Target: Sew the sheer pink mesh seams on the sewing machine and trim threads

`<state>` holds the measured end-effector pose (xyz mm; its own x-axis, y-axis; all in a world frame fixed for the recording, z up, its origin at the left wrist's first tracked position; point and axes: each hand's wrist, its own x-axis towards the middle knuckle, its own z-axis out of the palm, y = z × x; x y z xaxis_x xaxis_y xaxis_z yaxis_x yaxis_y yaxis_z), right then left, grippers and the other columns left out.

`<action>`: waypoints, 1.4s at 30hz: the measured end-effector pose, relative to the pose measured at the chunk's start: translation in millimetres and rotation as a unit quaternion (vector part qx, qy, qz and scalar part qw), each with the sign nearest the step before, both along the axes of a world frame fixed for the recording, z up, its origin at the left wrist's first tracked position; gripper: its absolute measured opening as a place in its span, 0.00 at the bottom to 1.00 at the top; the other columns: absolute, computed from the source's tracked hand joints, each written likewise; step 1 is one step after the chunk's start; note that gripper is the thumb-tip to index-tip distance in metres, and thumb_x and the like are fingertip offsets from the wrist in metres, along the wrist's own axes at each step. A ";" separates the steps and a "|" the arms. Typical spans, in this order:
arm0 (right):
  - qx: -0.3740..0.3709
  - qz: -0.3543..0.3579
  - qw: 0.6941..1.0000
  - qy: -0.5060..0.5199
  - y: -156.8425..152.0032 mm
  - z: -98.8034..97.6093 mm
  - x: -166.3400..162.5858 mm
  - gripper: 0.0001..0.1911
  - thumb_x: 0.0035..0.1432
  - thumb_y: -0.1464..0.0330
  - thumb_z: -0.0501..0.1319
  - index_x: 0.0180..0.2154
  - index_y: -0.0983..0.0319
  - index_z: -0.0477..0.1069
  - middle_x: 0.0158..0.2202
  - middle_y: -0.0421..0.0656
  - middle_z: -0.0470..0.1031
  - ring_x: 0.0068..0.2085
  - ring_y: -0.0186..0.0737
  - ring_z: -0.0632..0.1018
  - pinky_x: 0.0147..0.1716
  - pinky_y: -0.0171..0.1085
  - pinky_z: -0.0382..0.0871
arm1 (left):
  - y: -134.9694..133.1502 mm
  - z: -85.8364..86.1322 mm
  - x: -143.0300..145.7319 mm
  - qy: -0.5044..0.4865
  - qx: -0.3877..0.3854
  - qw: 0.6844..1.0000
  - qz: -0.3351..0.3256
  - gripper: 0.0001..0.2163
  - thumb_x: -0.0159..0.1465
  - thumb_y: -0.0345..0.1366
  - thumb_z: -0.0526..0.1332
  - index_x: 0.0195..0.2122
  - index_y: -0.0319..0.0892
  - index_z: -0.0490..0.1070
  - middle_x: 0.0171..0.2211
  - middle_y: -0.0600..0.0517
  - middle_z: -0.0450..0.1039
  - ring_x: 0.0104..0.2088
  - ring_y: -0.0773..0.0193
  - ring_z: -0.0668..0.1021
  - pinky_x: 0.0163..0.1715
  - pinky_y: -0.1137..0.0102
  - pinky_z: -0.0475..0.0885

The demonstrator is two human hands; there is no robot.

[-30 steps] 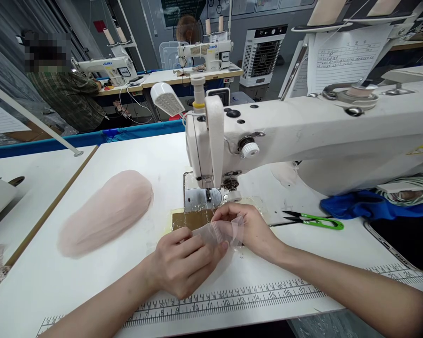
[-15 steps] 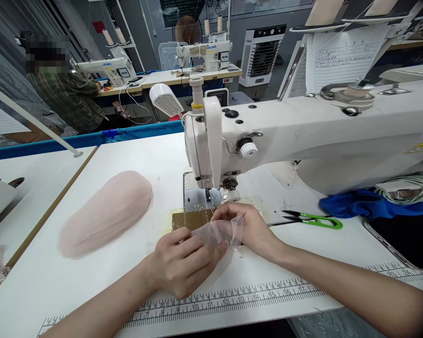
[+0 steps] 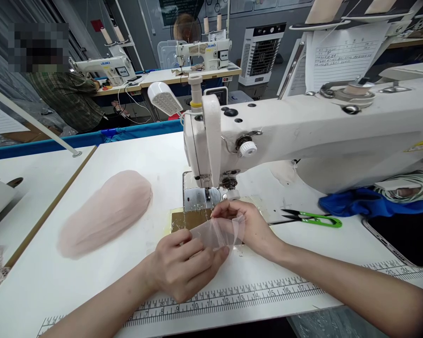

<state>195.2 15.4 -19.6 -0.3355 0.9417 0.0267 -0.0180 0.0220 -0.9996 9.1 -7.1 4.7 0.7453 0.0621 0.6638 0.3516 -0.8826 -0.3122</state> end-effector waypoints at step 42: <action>0.009 -0.018 0.998 0.055 -1.3 2.3 1.3 0.07 0.52 0.65 0.67 0.33 0.60 0.73 0.33 0.41 0.75 0.36 0.38 0.77 0.38 0.39 0.72 | -3.7 -5.1 3.3 -0.004 -0.039 0.999 -0.035 0.06 0.55 0.23 0.67 0.24 0.37 0.73 0.19 0.57 0.67 0.17 0.73 0.65 0.15 0.69 0.56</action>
